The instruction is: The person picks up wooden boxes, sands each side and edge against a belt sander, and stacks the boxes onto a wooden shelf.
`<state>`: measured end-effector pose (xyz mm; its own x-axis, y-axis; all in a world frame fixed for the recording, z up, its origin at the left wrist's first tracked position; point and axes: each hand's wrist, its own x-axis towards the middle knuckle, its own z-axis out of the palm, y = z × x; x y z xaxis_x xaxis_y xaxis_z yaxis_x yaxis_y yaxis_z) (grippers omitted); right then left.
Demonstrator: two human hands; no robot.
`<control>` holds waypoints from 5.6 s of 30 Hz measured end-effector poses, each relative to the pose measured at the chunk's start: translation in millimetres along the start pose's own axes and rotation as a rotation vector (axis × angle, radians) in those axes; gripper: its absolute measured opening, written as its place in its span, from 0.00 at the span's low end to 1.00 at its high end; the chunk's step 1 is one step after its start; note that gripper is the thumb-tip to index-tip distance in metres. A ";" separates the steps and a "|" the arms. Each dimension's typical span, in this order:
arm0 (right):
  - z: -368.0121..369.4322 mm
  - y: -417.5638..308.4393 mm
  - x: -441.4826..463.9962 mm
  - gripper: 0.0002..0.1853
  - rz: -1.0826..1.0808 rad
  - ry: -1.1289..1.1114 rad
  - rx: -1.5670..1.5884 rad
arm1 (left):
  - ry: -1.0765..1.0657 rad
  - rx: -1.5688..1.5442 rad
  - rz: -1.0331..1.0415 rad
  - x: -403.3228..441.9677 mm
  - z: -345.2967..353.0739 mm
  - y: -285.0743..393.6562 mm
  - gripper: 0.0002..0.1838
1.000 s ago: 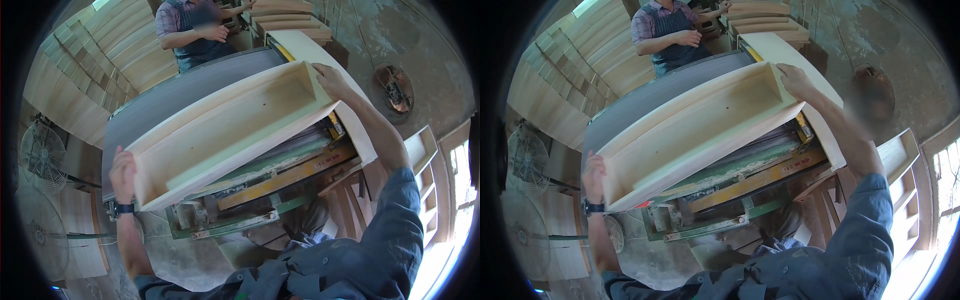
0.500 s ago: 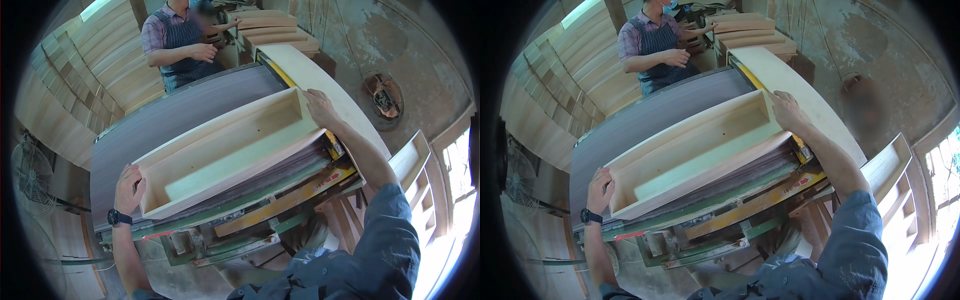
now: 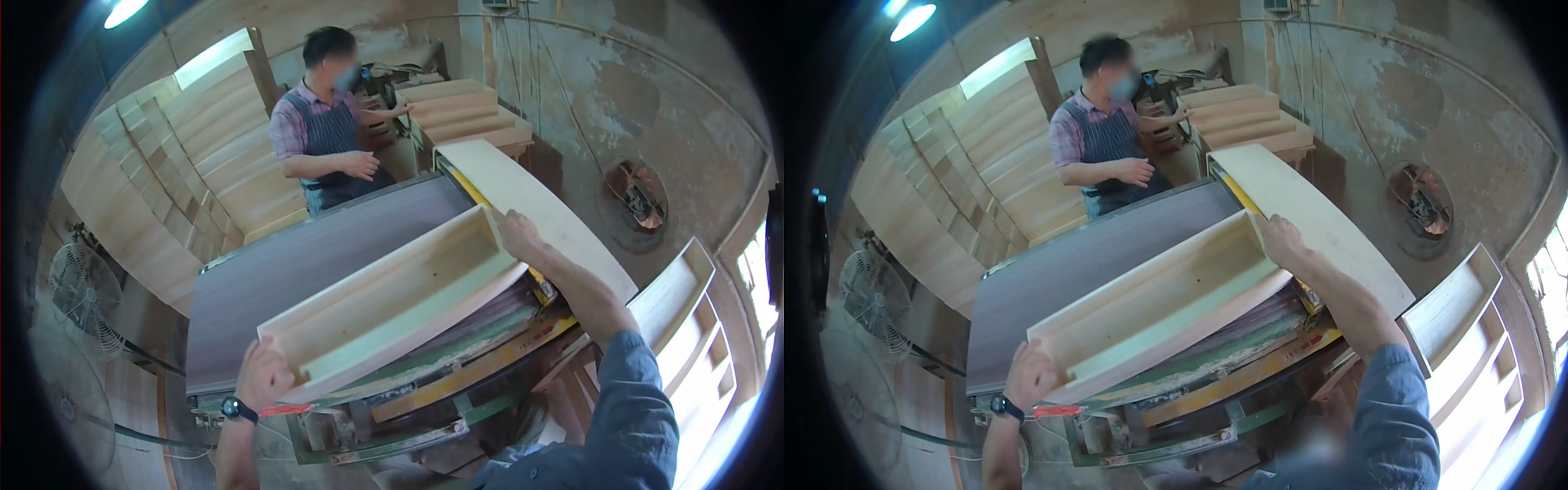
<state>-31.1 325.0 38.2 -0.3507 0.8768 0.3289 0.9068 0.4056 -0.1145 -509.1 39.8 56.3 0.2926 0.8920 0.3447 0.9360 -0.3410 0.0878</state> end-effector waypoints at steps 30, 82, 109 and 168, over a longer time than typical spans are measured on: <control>-133.1 -156.0 -4.3 0.19 -0.122 0.524 1.233 | 0.997 -1.047 -0.896 -95.9 -71.3 207.2 0.16; -64.4 -41.8 39.4 0.15 -0.128 -0.014 -0.033 | 0.189 0.274 -0.161 -52.8 -89.0 58.2 0.09; -87.5 -84.9 -47.4 0.14 -0.052 0.070 0.085 | 0.282 0.236 -0.112 -136.5 -109.6 88.9 0.12; -165.9 -121.2 -255.8 0.30 0.395 -0.078 1.600 | 0.908 0.001 -0.031 -49.0 -35.1 252.9 0.13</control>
<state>-12.5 8.7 123.4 -0.2257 0.9742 0.0073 -0.1913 -0.0369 -0.9808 -293.6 -100.6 94.4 0.0009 0.3237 0.9462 0.9410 -0.3205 0.1087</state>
